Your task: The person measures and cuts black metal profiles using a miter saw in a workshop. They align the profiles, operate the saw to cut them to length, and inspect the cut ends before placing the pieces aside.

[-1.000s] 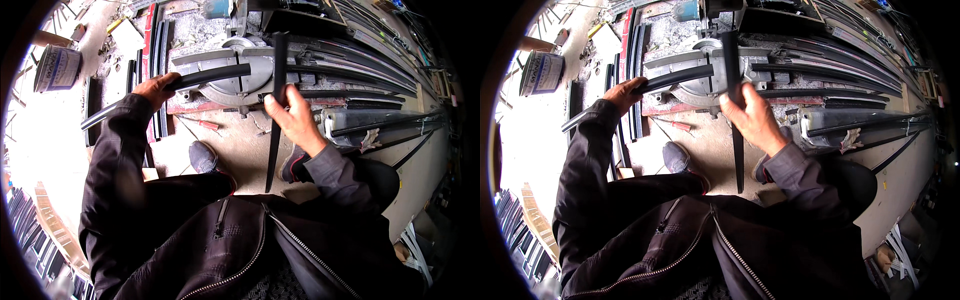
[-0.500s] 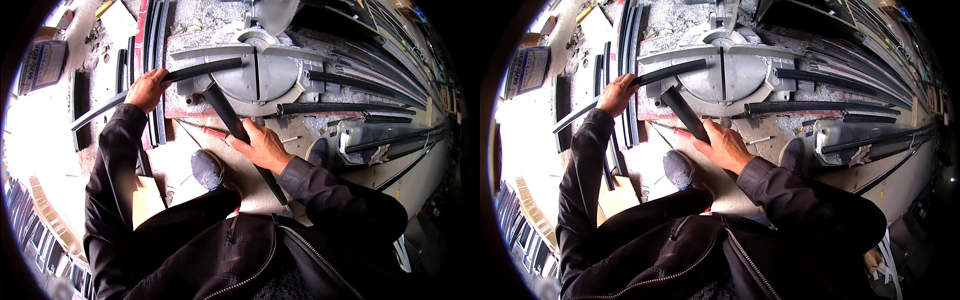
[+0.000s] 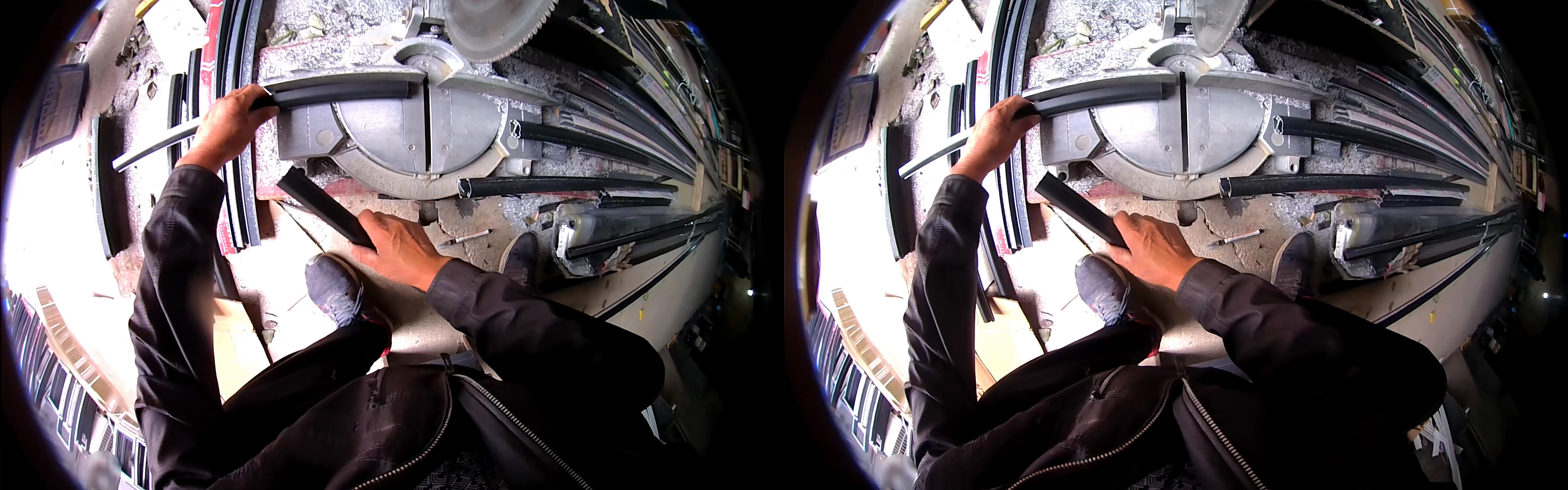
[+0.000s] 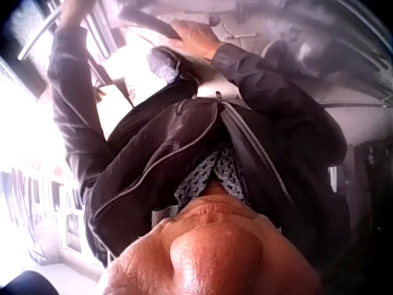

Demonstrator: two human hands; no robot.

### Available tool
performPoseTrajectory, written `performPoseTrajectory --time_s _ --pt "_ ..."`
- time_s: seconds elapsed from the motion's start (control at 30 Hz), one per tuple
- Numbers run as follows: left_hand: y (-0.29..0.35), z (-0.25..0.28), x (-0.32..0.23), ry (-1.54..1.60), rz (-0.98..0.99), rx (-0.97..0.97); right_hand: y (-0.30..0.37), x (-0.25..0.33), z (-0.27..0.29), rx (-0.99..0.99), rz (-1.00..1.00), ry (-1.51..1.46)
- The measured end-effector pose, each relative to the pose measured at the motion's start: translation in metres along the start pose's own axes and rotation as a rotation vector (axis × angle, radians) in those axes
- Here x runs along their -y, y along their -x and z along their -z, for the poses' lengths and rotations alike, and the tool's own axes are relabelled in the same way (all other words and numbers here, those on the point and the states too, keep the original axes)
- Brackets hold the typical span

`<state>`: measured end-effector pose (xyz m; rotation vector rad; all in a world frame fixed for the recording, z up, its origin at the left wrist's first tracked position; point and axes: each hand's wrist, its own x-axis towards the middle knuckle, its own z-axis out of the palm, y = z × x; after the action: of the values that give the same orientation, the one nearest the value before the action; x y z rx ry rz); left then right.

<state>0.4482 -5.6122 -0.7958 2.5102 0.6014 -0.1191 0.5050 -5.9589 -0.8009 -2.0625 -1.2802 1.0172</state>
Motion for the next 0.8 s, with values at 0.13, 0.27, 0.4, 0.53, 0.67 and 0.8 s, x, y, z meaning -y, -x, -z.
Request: performPoseTrajectory --time_s 0.13,0.27,0.4,0.53,0.67,0.8 --pt "-0.008 0.004 0.004 -0.001 -0.005 0.050 0.000 -0.009 -0.018 0.059 -0.017 0.043" --pt "-0.007 0.002 -0.005 -0.046 0.025 0.047 0.007 -0.020 -0.042 0.128 -0.069 0.095" --pt "-0.007 0.004 -0.010 -0.054 0.058 0.043 0.017 -0.028 -0.055 0.082 -0.011 0.198" --pt "-0.006 0.004 -0.013 -0.090 0.062 0.046 0.032 -0.029 -0.040 0.104 0.025 0.202" --pt "-0.002 0.008 -0.018 -0.124 0.080 0.021 0.045 -0.020 0.007 0.022 0.062 0.083" --pt "-0.004 -0.005 -0.007 -0.151 -0.006 -0.067 0.055 -0.015 0.081 -0.219 0.013 -0.057"
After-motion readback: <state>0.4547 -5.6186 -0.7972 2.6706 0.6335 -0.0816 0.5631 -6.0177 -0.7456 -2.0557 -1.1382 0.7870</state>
